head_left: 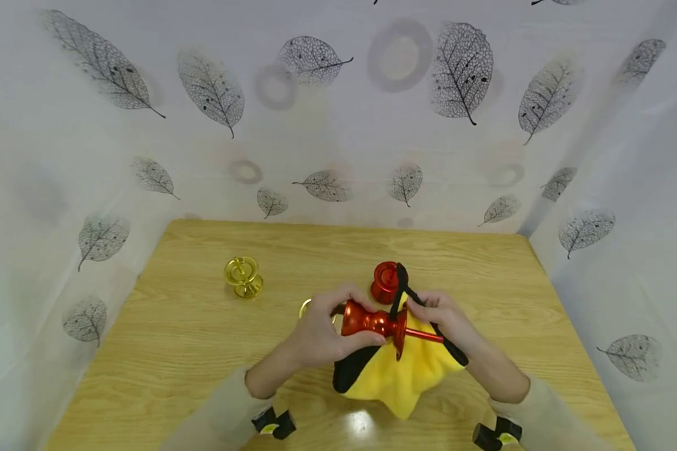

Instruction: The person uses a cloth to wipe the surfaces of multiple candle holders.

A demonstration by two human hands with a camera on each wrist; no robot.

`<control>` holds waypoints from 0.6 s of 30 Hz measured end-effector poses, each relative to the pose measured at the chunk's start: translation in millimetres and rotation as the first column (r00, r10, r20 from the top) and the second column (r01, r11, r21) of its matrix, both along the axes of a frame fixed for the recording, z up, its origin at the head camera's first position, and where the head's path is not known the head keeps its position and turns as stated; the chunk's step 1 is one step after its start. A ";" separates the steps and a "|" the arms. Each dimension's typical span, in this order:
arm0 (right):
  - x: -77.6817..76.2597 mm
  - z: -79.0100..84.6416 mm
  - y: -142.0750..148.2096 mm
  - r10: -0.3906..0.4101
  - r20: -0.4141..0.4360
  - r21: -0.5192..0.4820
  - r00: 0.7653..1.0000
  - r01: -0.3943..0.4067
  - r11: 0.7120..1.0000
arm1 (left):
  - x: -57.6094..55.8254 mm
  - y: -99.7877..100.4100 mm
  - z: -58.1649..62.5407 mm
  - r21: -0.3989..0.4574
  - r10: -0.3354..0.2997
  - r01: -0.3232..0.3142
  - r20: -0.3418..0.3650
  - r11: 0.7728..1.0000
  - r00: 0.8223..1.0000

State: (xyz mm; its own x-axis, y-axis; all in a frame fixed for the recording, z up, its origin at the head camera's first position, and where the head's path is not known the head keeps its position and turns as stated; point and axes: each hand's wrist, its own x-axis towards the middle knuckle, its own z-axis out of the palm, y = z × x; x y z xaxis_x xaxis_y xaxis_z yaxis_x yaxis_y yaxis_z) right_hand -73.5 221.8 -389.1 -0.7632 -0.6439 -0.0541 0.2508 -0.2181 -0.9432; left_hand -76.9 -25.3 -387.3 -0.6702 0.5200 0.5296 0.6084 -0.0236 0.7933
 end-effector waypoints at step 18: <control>12.9 14.1 5.5 -0.080 0.223 -0.037 0.971 0.090 0.995 | -2.2 -9.8 -1.0 -0.297 0.040 -0.182 -0.428 0.937 0.903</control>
